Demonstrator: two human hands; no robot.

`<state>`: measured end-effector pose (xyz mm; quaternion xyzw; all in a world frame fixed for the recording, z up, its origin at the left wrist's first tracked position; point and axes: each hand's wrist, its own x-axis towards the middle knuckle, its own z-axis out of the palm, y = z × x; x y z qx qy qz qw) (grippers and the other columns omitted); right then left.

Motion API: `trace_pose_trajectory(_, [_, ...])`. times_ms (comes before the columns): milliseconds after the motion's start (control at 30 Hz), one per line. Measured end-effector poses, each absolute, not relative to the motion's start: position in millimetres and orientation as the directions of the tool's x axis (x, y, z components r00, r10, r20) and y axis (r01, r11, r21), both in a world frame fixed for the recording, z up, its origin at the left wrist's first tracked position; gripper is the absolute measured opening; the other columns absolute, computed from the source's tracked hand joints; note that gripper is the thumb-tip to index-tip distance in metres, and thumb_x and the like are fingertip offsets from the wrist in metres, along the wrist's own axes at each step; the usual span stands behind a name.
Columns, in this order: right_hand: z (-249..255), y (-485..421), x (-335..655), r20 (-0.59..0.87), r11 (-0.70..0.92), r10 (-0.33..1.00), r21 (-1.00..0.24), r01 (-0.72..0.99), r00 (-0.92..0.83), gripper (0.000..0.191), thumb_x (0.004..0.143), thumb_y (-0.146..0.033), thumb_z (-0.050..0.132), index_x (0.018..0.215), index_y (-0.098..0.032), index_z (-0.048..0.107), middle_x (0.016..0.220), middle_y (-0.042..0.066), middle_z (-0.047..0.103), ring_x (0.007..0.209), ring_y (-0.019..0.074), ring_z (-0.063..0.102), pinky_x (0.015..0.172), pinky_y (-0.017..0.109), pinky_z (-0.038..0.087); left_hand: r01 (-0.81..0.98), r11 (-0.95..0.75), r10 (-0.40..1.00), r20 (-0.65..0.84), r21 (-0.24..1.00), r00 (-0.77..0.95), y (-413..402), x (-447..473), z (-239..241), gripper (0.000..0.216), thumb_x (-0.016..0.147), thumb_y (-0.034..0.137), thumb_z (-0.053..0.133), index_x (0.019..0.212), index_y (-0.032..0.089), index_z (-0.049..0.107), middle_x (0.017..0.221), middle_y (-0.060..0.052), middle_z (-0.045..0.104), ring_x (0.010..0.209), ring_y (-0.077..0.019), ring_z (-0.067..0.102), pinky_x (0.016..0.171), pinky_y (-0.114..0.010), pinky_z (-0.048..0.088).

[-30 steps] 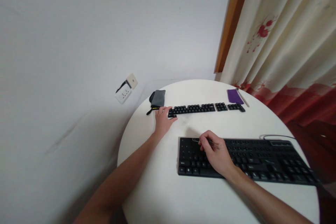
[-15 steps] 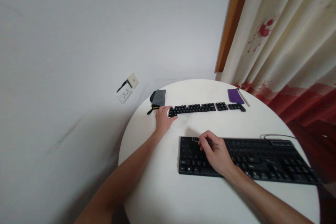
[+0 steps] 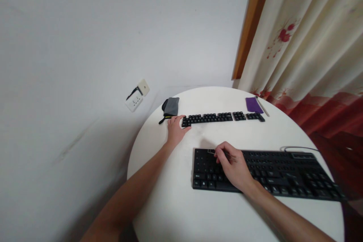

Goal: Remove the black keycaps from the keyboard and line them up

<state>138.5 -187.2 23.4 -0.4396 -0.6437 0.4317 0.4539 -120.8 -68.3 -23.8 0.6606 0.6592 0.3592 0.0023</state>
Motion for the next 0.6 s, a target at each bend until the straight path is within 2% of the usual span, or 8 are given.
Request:
trace_pose_trajectory(467, [22.9, -187.3, 139.7, 0.205, 0.247, 0.954, -0.951, 0.186, -0.220, 0.022, 0.095, -0.034, 0.049, 0.081, -0.019, 0.058, 0.070, 0.001, 0.060, 0.062, 0.0146, 0.056, 0.059, 0.025, 0.044, 0.849, -0.119, 0.872, 0.463, 0.514, -0.158, -70.3, -118.4, -19.9, 0.057, 0.064, 0.029, 0.083, 0.117, 0.025, 0.061, 0.111, -0.007, 0.057, 0.107, -0.0286, 0.052, 0.098, -0.043, 0.039])
trace_pose_trajectory(600, [26.8, -186.0, 140.2, 0.169, 0.208, 0.965, -0.959, 0.192, -0.202, 0.024, 0.094, -0.035, 0.050, 0.077, -0.019, 0.058, 0.068, 0.000, 0.060, 0.059, 0.0141, 0.055, 0.058, 0.025, 0.043, 0.797, -0.289, 0.829, 0.556, 0.530, -0.069, -83.2, -107.4, -5.8, 0.037, 0.077, 0.024, 0.070, 0.113, 0.024, 0.063, 0.111, -0.006, 0.061, 0.108, -0.0245, 0.054, 0.097, -0.038, 0.041])
